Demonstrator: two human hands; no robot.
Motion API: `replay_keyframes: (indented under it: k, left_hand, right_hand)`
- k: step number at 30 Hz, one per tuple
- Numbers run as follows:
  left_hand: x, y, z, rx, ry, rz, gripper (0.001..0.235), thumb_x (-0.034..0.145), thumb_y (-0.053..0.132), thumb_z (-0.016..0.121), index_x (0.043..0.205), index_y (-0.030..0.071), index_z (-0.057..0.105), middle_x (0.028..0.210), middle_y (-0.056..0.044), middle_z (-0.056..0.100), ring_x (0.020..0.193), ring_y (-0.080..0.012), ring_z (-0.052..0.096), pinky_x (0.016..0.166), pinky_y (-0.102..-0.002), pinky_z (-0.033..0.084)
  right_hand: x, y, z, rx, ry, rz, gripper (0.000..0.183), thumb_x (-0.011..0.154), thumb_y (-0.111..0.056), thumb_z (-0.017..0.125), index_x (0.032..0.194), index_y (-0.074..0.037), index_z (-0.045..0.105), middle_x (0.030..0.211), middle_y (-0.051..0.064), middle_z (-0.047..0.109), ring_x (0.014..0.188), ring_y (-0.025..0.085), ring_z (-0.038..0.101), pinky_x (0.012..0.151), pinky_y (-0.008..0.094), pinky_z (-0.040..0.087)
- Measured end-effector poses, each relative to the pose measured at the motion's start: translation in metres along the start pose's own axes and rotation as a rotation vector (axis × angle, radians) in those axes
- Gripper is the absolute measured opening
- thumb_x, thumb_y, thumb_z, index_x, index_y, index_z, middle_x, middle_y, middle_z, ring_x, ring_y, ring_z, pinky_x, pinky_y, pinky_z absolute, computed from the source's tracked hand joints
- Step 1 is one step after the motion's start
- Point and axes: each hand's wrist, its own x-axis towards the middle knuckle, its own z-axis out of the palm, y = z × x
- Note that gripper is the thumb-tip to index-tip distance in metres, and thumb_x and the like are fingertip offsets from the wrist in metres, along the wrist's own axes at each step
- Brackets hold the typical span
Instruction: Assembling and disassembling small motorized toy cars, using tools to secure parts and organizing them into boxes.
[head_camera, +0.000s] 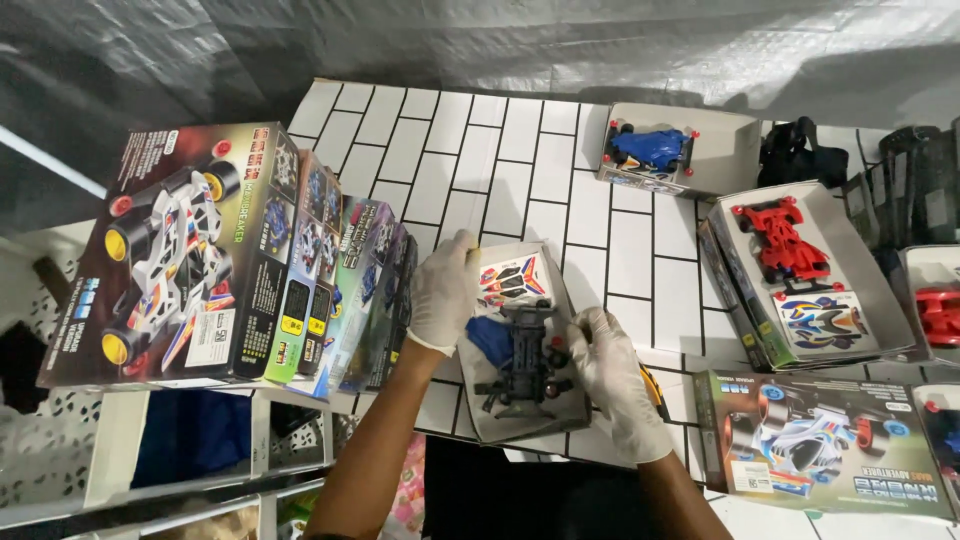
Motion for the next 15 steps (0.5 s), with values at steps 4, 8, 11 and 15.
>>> replay_keyframes:
  k: [4, 8, 11, 15]
  left_hand:
    - [0.002, 0.003, -0.007, -0.336, 0.124, -0.077, 0.021, 0.097, 0.025, 0.067, 0.116, 0.016, 0.065, 0.105, -0.017, 0.072, 0.103, -0.0399, 0.07, 0.089, -0.047, 0.055]
    - [-0.03, 0.039, -0.047, -0.839, 0.05, -0.507, 0.062, 0.091, 0.038, 0.069, 0.145, 0.016, 0.048, 0.14, -0.014, 0.057, 0.132, -0.0309, 0.055, 0.111, -0.044, 0.043]
    - [-0.071, 0.062, -0.065, -0.943, -0.075, -0.504, 0.075, 0.096, 0.042, 0.059, 0.158, 0.01, 0.033, 0.159, -0.024, 0.037, 0.149, -0.0399, 0.034, 0.121, -0.052, 0.031]
    - [-0.105, 0.046, -0.041, -0.992, -0.131, -0.542, 0.082, 0.097, 0.042, 0.057, 0.163, 0.007, 0.024, 0.166, -0.023, 0.028, 0.151, -0.0408, 0.03, 0.118, -0.053, 0.038]
  right_hand:
    - [0.002, -0.012, -0.024, 0.11, 0.034, -0.038, 0.016, 0.102, -0.038, 0.052, 0.111, -0.025, 0.055, 0.094, 0.02, 0.072, 0.099, 0.048, 0.071, 0.085, 0.058, 0.055]
    - [0.0, -0.034, -0.047, 0.2, 0.1, -0.046, 0.015, 0.105, -0.033, 0.052, 0.11, -0.019, 0.056, 0.087, 0.024, 0.072, 0.089, 0.044, 0.072, 0.077, 0.055, 0.052]
    - [0.007, -0.028, -0.05, 0.221, 0.109, -0.02, 0.016, 0.104, -0.03, 0.053, 0.108, -0.016, 0.059, 0.085, 0.025, 0.071, 0.085, 0.042, 0.071, 0.076, 0.054, 0.052]
    - [0.003, -0.032, -0.043, 0.283, -0.01, -0.017, 0.023, 0.104, -0.034, 0.058, 0.109, -0.013, 0.065, 0.095, 0.026, 0.075, 0.091, 0.038, 0.071, 0.085, 0.05, 0.054]
